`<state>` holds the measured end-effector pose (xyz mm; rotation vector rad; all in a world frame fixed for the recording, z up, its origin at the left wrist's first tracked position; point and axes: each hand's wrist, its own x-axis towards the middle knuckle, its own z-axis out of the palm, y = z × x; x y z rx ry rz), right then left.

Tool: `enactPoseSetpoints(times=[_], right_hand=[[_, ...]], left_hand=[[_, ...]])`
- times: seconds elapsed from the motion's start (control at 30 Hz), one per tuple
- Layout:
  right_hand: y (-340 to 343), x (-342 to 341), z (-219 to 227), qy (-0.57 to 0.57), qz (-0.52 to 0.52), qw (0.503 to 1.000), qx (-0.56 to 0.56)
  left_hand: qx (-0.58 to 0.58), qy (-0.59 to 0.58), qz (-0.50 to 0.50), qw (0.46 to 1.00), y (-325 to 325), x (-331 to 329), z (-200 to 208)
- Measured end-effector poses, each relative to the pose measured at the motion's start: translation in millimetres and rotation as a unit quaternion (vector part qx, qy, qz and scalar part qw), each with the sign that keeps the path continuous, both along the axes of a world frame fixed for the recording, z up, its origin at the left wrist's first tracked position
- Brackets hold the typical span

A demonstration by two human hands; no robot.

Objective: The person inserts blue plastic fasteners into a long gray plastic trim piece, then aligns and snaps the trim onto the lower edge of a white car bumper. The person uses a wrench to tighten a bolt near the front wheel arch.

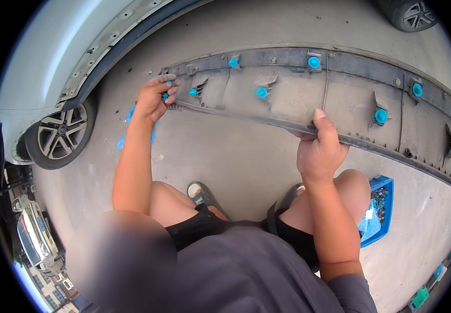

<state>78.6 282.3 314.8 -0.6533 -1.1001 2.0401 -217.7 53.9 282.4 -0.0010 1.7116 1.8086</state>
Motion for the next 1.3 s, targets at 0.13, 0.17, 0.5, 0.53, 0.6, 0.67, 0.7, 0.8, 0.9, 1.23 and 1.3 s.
enactPoseSetpoints(times=[0.13,0.17,0.5,0.53,0.6,0.67,0.7,0.8,0.9,1.23,1.3], right_hand=[[-0.2,7.5,-8.1,0.05,0.024,0.998,-0.02],[2.0,8.9,-12.1,0.052,0.032,0.998,-0.018],[-5.3,12.4,-26.3,0.079,0.002,0.997,-0.015],[-13.1,5.3,-12.9,0.084,-0.007,0.996,-0.02],[-13.2,4.3,-8.1,0.096,-0.007,0.995,-0.025],[-8.4,8.4,-14.5,0.108,0.01,0.994,-0.021],[-8.7,8.8,-13.1,0.1,0.011,0.995,-0.018],[-8.2,9.3,-11.5,0.082,0.016,0.996,-0.002],[-5.3,12.7,-18.4,0.076,0.022,0.997,0.02],[-25.1,3.4,7.0,0.019,0.006,0.998,0.067],[-25.7,3.2,10.9,0.01,-0.007,0.994,0.106]], left_hand=[[-0.092,0.078,-0.008,0.993,3.0,3.2,-4.5],[-0.108,0.104,0.004,0.989,3.7,2.1,-2.6],[-0.124,0.146,0.082,0.978,0.3,-5.8,-24.9],[-0.129,0.147,0.089,0.977,-0.1,-7.7,-26.0],[-0.111,0.143,0.091,0.979,-2.0,-9.3,-26.3],[-0.106,0.142,0.09,0.98,-0.9,-9.9,-25.7],[-0.112,0.144,0.09,0.979,-1.6,-10.0,-24.6],[-0.12,0.144,0.091,0.978,-2.5,-10.9,-24.4],[-0.124,0.144,0.087,0.978,0.9,-9.5,-25.0],[-0.115,0.143,0.078,0.98,3.9,-1.3,-31.0],[-0.11,0.139,0.088,0.98,4.6,-4.0,-30.7]])
